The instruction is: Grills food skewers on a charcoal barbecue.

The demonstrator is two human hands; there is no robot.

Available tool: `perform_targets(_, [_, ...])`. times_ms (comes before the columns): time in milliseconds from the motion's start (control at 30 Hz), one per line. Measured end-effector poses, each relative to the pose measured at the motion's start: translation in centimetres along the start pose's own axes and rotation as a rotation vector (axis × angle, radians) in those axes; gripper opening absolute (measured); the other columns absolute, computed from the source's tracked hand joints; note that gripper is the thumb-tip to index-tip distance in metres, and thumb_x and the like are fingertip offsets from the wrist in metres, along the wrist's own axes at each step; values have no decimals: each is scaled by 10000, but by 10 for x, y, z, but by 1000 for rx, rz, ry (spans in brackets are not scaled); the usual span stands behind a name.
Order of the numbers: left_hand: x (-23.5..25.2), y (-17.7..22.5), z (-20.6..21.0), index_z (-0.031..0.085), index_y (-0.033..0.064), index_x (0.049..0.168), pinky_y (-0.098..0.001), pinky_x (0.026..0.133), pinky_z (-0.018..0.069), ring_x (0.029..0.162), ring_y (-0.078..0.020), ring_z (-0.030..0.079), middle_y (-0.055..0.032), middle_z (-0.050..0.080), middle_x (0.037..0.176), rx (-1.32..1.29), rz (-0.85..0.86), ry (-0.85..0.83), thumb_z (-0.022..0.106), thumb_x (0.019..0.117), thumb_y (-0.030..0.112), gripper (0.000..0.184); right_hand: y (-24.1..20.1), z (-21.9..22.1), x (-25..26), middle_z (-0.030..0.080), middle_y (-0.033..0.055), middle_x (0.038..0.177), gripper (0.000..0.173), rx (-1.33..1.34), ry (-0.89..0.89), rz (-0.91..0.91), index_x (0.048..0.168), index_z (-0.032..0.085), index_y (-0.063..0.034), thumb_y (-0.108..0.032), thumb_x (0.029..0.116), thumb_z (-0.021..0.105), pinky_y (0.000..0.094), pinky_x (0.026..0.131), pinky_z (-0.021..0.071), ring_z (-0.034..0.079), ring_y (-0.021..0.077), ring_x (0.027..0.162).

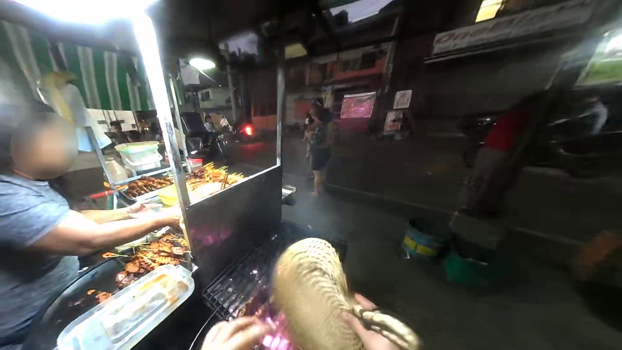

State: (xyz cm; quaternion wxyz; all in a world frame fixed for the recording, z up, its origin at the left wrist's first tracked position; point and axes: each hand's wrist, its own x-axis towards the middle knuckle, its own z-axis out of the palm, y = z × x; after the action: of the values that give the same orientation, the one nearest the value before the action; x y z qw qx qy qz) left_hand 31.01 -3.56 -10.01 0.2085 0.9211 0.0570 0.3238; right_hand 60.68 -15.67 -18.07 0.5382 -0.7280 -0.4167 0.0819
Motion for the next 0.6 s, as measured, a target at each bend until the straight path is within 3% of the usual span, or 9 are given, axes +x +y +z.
perform_targets(33, [6, 2, 2, 721, 135, 1272, -650, 1074, 374, 1351, -414, 516, -189, 610, 1404, 131, -52, -6, 631, 1007, 296, 323, 4, -3, 2, 700, 217, 1244, 455, -134, -81, -77, 1298, 661, 49, -190, 917, 728, 486, 1059, 510, 677, 292, 1172])
perform_targets(67, [14, 4, 3, 650, 153, 1373, -737, 1089, 293, 1423, -477, 412, -210, 519, 1498, 254, -124, -58, 714, 940, 333, 473, 1, -6, 5, 707, 213, 1236, 402, -254, -234, -167, 1294, 690, -5, -205, 945, 691, 575, 1047, 500, 678, 352, 1166])
perform_targets(133, [31, 8, 7, 510, 139, 1506, -820, 1090, 137, 1491, -529, 242, -219, 371, 1604, 382, -288, -265, 824, 818, 378, 793, -21, -4, 3, 741, 143, 1209, 297, -423, -525, -406, 1248, 743, -97, -126, 996, 588, 644, 1029, 451, 691, 356, 1148])
perform_targets(167, [39, 8, 12, 491, 135, 1517, -812, 1106, 117, 1505, -506, 229, -208, 356, 1616, 391, -344, -391, 843, 800, 374, 833, -35, 2, -3, 757, 123, 1168, 291, -433, -552, -540, 1193, 765, -105, -63, 990, 561, 662, 1016, 443, 711, 346, 1105])
perform_targets(267, [57, 2, 36, 582, 48, 1406, -714, 1103, 299, 1412, -443, 434, -223, 499, 1505, 149, -294, -607, 822, 794, 153, 666, -73, 16, -16, 751, 105, 939, 208, -508, -334, -854, 1010, 772, -91, -21, 969, 580, 615, 940, 490, 726, 308, 866])
perform_targets(333, [64, 2, 49, 609, -27, 1337, -577, 1066, 432, 1282, -372, 567, -223, 586, 1395, -135, -276, -488, 755, 821, 38, 541, -83, 16, -13, 722, 73, 845, 150, -543, -169, -905, 944, 752, -126, -91, 974, 610, 534, 873, 525, 706, 258, 786])
perform_targets(367, [61, -5, 58, 604, -26, 1348, -570, 1051, 463, 1264, -364, 590, -226, 590, 1390, -179, -261, -374, 739, 842, 46, 528, -82, 12, -11, 725, 73, 853, 128, -526, -144, -873, 947, 750, -132, -107, 967, 626, 515, 859, 535, 709, 255, 803])
perform_targets(500, [63, -4, 70, 583, 7, 1391, -570, 1067, 449, 1308, -354, 563, -217, 557, 1438, -178, -237, -225, 724, 873, 74, 541, -71, 4, -5, 727, 96, 874, 104, -336, -127, -834, 986, 769, -120, -113, 929, 682, 501, 785, 565, 710, 287, 832])
perform_targets(600, [67, 1, 75, 608, -28, 1349, -442, 1100, 455, 1305, -278, 566, -200, 577, 1413, -312, -232, -172, 738, 820, 13, 547, -72, 4, -9, 727, 69, 914, 149, -206, -99, -882, 1000, 779, -164, -141, 984, 632, 444, 831, 548, 694, 243, 898])
